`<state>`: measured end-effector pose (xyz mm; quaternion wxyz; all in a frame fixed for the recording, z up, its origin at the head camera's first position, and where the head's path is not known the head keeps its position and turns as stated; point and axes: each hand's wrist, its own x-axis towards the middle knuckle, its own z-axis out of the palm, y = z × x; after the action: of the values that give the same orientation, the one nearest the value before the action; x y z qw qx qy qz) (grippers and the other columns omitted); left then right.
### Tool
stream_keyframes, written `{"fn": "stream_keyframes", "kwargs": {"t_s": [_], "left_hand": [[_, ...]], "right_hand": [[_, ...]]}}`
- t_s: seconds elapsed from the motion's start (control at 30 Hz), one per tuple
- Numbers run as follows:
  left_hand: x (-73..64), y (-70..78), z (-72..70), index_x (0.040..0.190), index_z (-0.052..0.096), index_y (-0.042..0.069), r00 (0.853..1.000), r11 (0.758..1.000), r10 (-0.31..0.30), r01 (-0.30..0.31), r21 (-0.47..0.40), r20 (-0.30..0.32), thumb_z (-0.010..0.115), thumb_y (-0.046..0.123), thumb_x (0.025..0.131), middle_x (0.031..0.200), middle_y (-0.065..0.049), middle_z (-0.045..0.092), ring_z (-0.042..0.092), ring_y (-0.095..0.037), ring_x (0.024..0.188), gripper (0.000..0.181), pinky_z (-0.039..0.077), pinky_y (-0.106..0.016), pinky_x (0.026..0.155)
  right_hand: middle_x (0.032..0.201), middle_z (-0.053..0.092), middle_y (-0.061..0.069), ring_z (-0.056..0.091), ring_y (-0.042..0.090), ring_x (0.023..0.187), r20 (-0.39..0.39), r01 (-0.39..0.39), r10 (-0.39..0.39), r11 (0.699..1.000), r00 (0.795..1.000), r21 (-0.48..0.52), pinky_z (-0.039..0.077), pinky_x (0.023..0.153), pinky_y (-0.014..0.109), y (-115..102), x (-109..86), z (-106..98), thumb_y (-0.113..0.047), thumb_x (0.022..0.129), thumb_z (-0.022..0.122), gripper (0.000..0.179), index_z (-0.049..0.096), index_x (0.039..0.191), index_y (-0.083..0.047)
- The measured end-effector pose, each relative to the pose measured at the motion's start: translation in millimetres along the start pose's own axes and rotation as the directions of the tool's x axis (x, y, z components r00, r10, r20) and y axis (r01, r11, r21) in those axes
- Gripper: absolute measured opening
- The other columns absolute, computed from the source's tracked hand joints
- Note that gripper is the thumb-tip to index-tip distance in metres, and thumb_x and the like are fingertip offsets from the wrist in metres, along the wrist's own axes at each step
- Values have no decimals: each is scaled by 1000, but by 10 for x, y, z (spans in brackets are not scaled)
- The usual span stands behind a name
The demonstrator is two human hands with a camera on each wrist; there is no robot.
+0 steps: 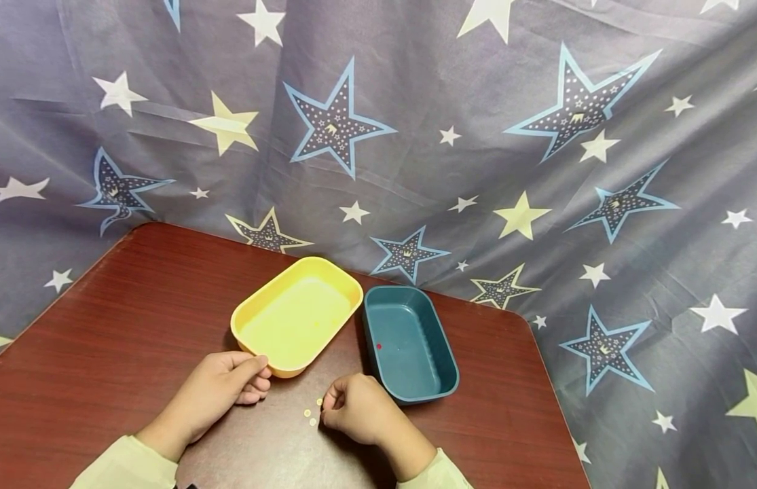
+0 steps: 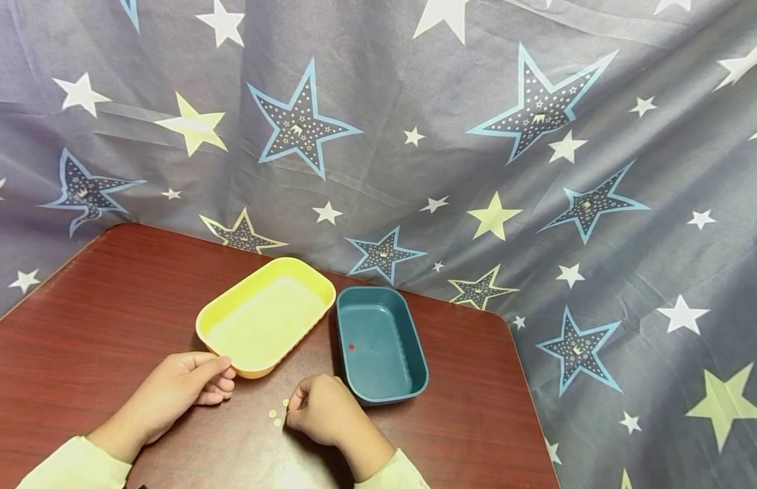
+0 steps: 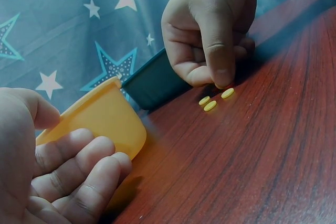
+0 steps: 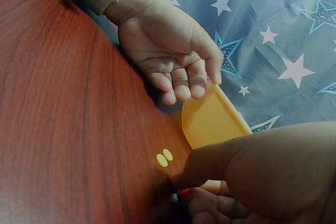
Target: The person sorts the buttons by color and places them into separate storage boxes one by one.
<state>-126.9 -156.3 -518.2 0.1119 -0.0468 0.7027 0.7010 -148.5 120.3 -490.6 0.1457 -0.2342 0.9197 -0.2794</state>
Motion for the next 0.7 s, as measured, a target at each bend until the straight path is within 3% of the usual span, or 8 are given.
{"fn": "stream_keyframes", "kwargs": {"t_s": [0.3,0.7], "left_hand": [[-10,20,6,111,73,-8,1000,1000,-3,3,5,-4,64,37,107,94,-14,76,78,-21,85,46,68,-31,77],[2,-2,-5,112,73,-7,1000,1000,-4,4,4,0,63,38,107,97,-16,76,78,-21,87,47,68,-32,77]], "right_hand": [[57,56,-24,48,-7,53,-91,35,-39,998,995,-44,43,53,11,3,-26,39,-14,72,78,21,65,63,-27],[58,57,-19,51,-4,53,-117,-3,15,995,993,104,45,50,16,68,-52,10,-10,73,76,20,66,68,-27]]}}
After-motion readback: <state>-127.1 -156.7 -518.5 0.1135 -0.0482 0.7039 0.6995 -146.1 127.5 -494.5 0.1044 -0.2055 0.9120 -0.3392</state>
